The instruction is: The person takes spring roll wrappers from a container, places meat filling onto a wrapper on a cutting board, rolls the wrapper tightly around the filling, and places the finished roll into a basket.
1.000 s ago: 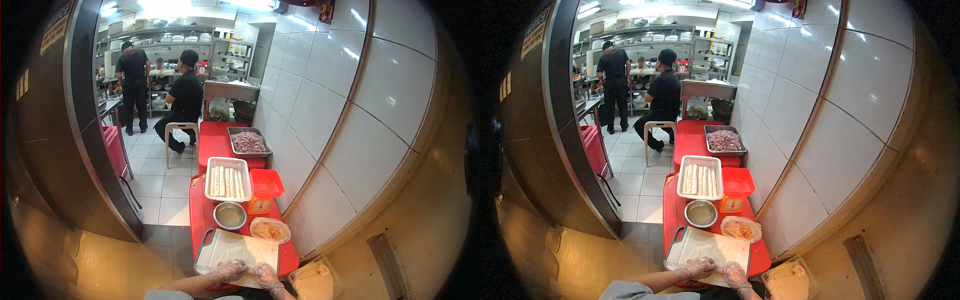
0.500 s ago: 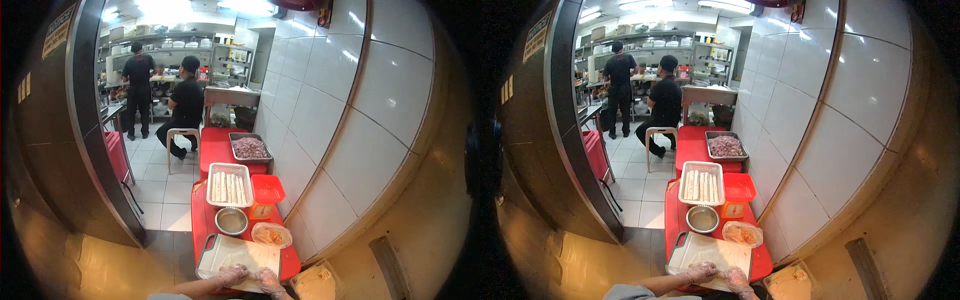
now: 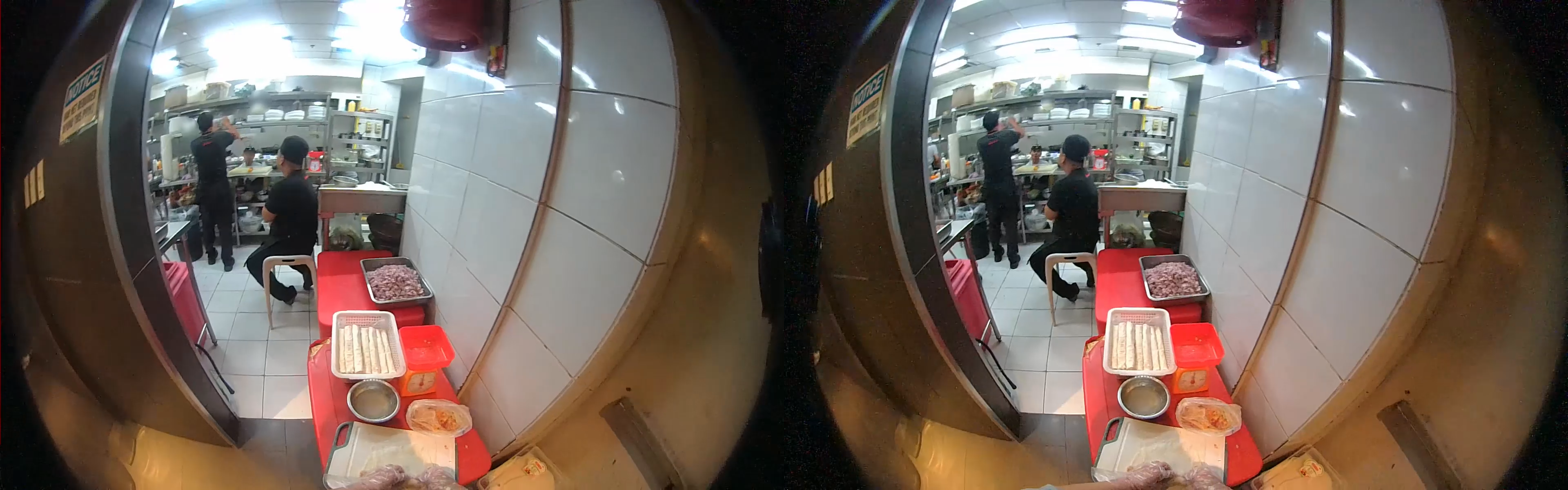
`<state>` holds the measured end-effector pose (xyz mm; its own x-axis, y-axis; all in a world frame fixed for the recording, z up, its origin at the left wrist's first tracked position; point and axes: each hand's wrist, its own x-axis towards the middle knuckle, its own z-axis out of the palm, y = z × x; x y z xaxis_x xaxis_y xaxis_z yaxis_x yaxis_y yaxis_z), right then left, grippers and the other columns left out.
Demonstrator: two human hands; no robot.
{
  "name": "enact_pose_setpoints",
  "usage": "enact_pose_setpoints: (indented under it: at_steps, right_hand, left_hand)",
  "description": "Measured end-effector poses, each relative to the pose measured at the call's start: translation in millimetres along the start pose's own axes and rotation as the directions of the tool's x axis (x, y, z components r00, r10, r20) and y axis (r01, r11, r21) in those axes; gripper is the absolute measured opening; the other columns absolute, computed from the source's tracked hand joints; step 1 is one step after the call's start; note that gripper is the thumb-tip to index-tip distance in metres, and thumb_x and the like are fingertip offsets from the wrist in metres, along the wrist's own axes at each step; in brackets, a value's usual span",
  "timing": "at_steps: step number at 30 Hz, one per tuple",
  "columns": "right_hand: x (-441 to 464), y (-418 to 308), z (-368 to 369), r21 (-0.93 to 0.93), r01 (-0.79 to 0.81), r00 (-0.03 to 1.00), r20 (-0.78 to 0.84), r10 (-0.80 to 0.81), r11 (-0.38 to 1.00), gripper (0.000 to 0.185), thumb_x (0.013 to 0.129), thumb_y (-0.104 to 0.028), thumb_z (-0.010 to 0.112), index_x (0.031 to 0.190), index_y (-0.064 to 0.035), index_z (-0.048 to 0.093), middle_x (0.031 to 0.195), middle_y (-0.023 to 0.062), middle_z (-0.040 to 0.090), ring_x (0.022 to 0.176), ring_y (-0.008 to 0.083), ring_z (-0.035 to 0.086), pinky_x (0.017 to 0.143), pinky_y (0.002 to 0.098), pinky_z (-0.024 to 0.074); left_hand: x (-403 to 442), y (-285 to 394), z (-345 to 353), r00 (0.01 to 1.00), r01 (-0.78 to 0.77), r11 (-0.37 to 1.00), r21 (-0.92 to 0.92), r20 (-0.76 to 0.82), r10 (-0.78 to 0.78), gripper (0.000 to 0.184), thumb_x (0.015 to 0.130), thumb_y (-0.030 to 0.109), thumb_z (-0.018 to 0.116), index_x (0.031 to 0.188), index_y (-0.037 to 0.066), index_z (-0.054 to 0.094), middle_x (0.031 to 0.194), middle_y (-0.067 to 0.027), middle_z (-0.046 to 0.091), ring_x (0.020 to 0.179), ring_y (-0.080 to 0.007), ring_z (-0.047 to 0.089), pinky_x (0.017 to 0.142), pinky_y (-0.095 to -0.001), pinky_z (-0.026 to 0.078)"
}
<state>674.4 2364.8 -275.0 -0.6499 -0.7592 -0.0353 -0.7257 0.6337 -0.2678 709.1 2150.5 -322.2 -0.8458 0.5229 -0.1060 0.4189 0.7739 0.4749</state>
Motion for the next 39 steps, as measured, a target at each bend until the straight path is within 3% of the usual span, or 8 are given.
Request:
enact_pose_setpoints:
  at_steps: [5,8,9,13,16,20,29,39]
  right_hand:
    - [-0.3,-1.3,-6.4,-0.017,0.012,1.0,0.013,-0.011,1.0,0.019,0.076,-0.024,0.06,0.083,-0.0068,0.066,0.079,0.0147,0.065,0.083,0.0357,0.063,0.077,0.0465,0.0496]
    - [-0.3,0.8,-5.1,-0.028,0.032,0.999,0.022,-0.031,0.999,0.019,0.076,-0.024,0.06,0.083,-0.0067,0.067,0.079,0.0148,0.065,0.083,0.0358,0.063,0.077,0.0465,0.0497]
    - [-2.3,1.3,-2.8,-0.029,0.031,0.999,0.027,-0.03,0.999,0.019,0.076,-0.024,0.06,0.083,-0.0067,0.067,0.079,0.0148,0.065,0.083,0.0359,0.063,0.076,0.0465,0.0497]
    - [-8.5,7.1,2.1,-0.049,0.042,0.998,0.046,-0.04,0.998,0.02,0.077,-0.024,0.06,0.082,-0.0065,0.067,0.079,0.015,0.065,0.082,0.036,0.063,0.076,0.0466,0.0498]
    - [-15.4,8.9,4.9,-0.063,0.05,0.997,0.055,-0.046,0.997,0.02,0.077,-0.024,0.06,0.082,-0.0064,0.067,0.079,0.0151,0.065,0.082,0.0361,0.063,0.076,0.0466,0.0499]
    - [-19.0,7.0,-2.7,-0.077,0.058,0.996,0.068,-0.053,0.995,0.02,0.077,-0.024,0.06,0.082,-0.0063,0.067,0.079,0.0153,0.065,0.082,0.0363,0.063,0.076,0.0466,0.0501]
    - [-31.7,8.9,-2.2,-0.132,0.066,0.993,0.105,-0.052,0.989,0.021,0.077,-0.025,0.06,0.082,-0.006,0.067,0.079,0.0157,0.065,0.081,0.0366,0.064,0.075,0.0468,0.0503]
    - [-39.2,7.8,-6.9,0.032,0.05,0.998,-0.029,-0.049,0.998,0.023,0.076,-0.026,0.061,0.077,-0.0031,0.064,0.08,0.0198,0.064,0.079,0.0367,0.063,0.072,0.0479,0.0494]
  left_hand:
    - [7.1,-6.6,5.9,0.999,0.023,0.987,-0.159,-0.035,-0.029,0.027,0.093,0.04,0.058,0.104,0.016,0.062,0.097,-0.0119,0.061,0.079,-0.0277,0.061,0.069,-0.0447,0.05]
    - [-6.3,-0.8,-24.1,0.995,-0.078,0.988,-0.133,0.045,0.085,0.029,0.091,0.041,0.061,0.105,0.016,0.063,0.099,-0.0118,0.062,0.086,-0.027,0.062,0.075,-0.044,0.051]
    - [-16.8,8.1,-44.2,0.985,-0.158,0.987,0.012,0.066,0.157,0.031,0.092,0.042,0.06,0.111,0.018,0.064,0.109,-0.0133,0.064,0.102,-0.0246,0.061,0.088,-0.0404,0.049]
    - [-50.6,-5.6,-68.0,0.977,-0.17,0.981,0.095,-0.111,0.18,0.023,0.082,0.026,0.061,0.098,0.009,0.065,0.096,-0.0166,0.064,0.091,-0.0385,0.063,0.081,-0.0467,0.052]
    - [-55.6,-24.0,-62.6,0.995,-0.099,0.982,0.16,0.027,0.096,0.026,0.09,0.027,0.055,0.104,0.007,0.065,0.106,-0.0186,0.063,0.101,-0.0387,0.062,0.088,-0.048,0.051]
    - [-42.6,5.5,-72.4,0.994,-0.031,0.997,0.077,0.108,0.022,0.024,0.085,0.026,0.06,0.103,0.011,0.064,0.11,-0.0175,0.061,0.105,-0.0378,0.06,0.088,-0.049,0.049]
    - [3.4,53.6,-28.5,0.98,-0.188,0.977,-0.105,-0.092,0.179,0.02,0.09,0.022,0.054,0.099,0.008,0.065,0.104,-0.0203,0.061,0.1,-0.0421,0.059,0.088,-0.0495,0.049]
    - [-58.5,-7.8,-54.0,0.981,-0.095,0.995,0.016,-0.171,0.097,0.023,0.09,0.024,0.052,0.096,0.007,0.067,0.104,-0.0197,0.063,0.1,-0.0395,0.061,0.089,-0.0462,0.049]
